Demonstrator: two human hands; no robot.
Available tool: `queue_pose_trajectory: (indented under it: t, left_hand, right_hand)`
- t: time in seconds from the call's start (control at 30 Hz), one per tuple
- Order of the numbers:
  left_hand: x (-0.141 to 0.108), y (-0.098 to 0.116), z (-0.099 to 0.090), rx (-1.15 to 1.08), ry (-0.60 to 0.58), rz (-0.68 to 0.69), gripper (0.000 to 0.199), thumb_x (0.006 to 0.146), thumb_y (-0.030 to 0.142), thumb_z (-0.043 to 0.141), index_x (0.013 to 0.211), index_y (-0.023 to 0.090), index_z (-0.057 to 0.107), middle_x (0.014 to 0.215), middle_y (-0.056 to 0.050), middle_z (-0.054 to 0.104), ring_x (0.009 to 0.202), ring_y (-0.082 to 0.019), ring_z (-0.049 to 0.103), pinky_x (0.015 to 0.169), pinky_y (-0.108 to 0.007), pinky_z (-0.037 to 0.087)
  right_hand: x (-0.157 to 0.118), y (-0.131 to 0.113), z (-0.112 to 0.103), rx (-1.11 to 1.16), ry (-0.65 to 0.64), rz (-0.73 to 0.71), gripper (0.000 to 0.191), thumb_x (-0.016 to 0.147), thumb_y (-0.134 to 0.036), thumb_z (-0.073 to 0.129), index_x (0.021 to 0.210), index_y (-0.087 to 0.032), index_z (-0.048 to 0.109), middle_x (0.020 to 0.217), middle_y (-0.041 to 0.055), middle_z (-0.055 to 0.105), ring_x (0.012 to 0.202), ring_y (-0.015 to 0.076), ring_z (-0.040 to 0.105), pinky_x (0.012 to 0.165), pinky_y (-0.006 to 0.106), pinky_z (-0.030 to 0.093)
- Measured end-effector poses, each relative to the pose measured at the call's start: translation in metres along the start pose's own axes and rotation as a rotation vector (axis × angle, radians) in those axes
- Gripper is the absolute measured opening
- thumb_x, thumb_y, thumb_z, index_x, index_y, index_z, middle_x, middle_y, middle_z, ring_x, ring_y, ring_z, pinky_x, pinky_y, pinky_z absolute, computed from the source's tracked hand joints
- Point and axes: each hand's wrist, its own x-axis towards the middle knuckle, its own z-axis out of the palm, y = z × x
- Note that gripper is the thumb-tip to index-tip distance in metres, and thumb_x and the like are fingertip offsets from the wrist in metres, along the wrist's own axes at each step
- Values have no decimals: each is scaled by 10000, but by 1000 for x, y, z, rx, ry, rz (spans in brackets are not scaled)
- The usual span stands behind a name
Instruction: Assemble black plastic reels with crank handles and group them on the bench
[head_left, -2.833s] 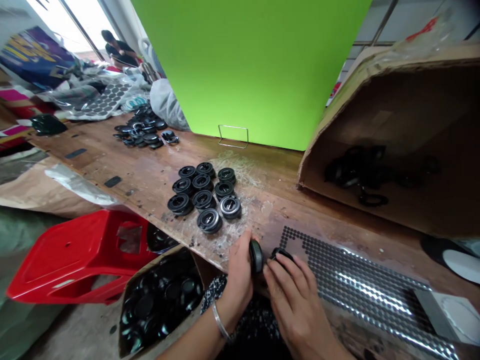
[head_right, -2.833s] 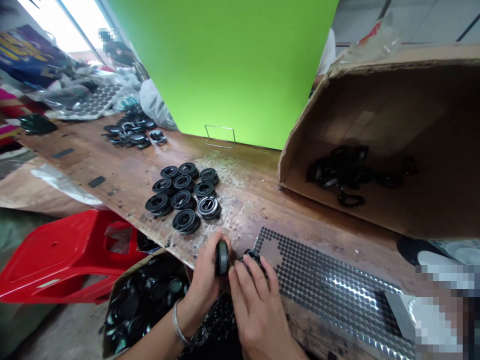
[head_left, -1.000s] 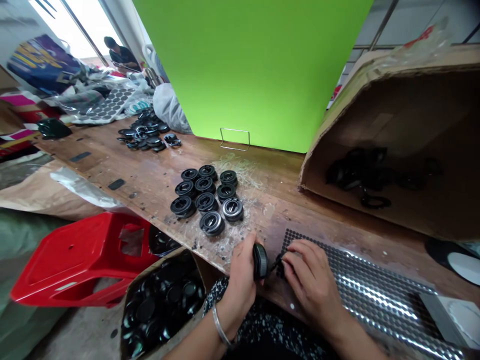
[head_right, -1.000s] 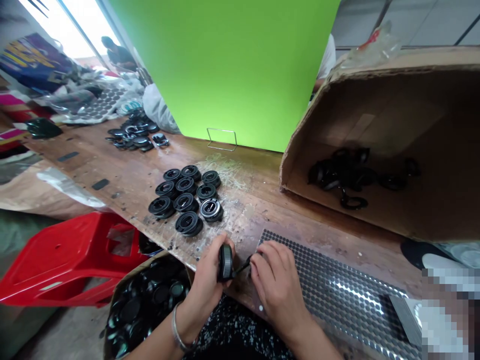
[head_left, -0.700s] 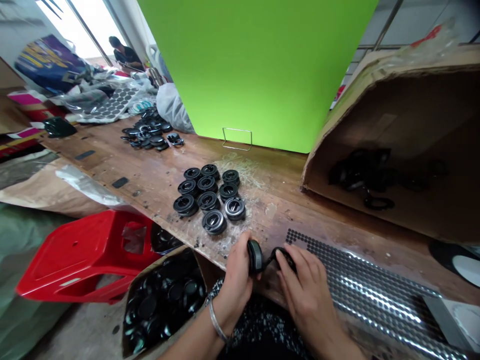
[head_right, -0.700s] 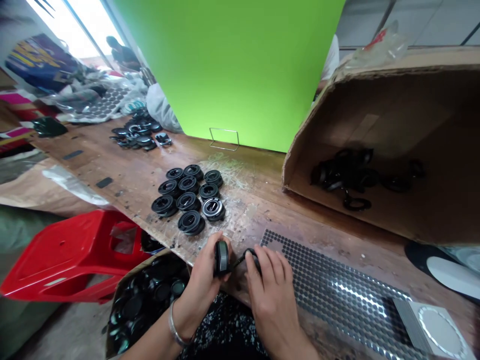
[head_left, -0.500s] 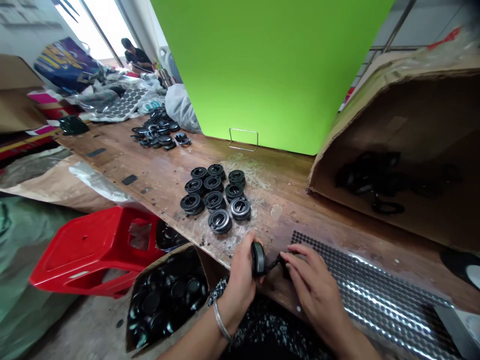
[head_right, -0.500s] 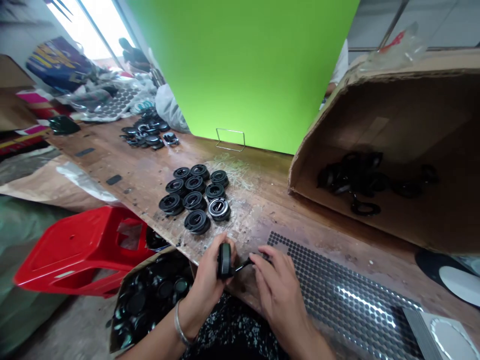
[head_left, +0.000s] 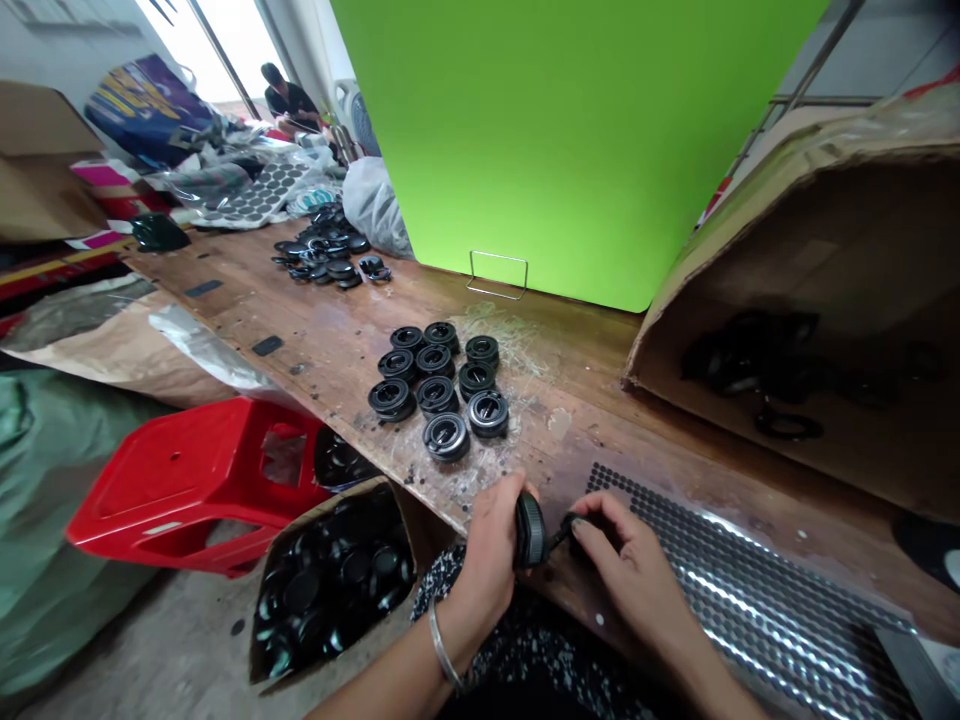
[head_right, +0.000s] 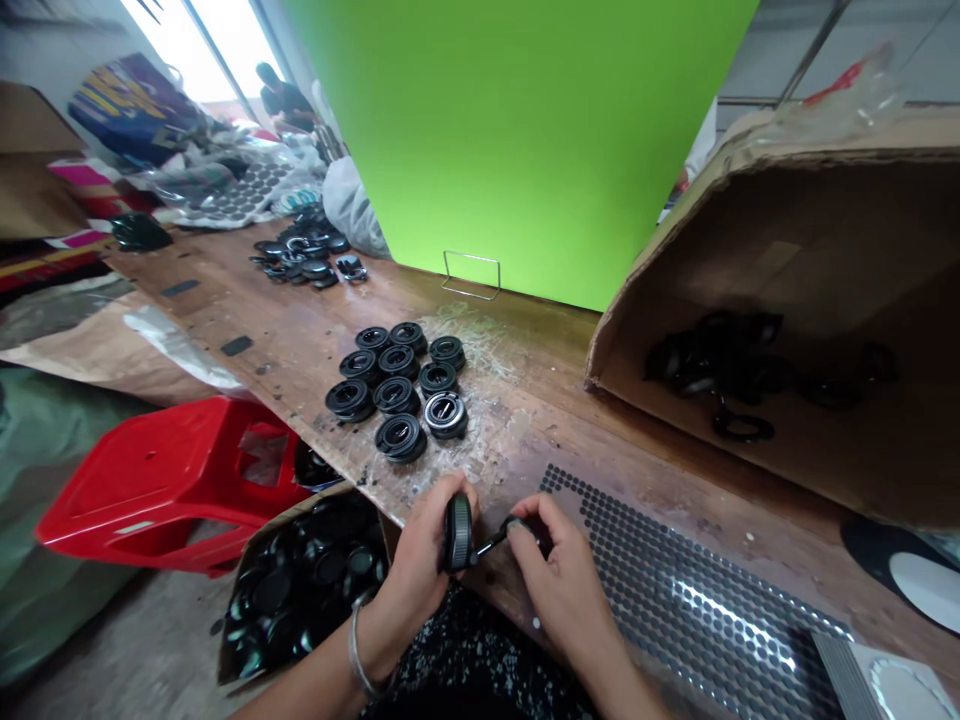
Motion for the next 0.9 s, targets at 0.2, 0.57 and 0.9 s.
queue_pose_trajectory:
  t: [0.2, 0.57, 0.9]
  left_hand:
    - [4, 10, -21, 45, -100, 88, 458, 897, 562, 454, 675, 172, 547, 585, 12, 495, 516, -110, 473, 495, -214, 407]
    - [23, -24, -90, 1172, -217, 838, 693, 723, 206, 658, 1383, 184, 446, 1427, -124, 477, 1434, -290, 272, 1190, -528, 250]
    - [24, -26, -91, 1221, -205, 866, 669, 724, 216, 579, 1374, 159, 432, 1394, -132, 506, 1391, -296, 346, 1169, -529, 304]
  right_hand:
    - [11, -26, 0, -26, -207, -45, 414, 997, -499, 319, 951, -212, 614, 886, 13, 659, 845, 164, 615, 736, 259, 463]
    - [38, -62, 43, -1196, -98, -572, 264, 928, -342, 465, 834, -185, 655, 767, 107, 645, 629, 252, 614, 498, 321, 379]
    - [30, -42, 59, -982, 30, -680, 262, 902, -349, 518, 1011, -159, 661, 1013, 123, 670, 929, 300, 583, 806, 475, 472]
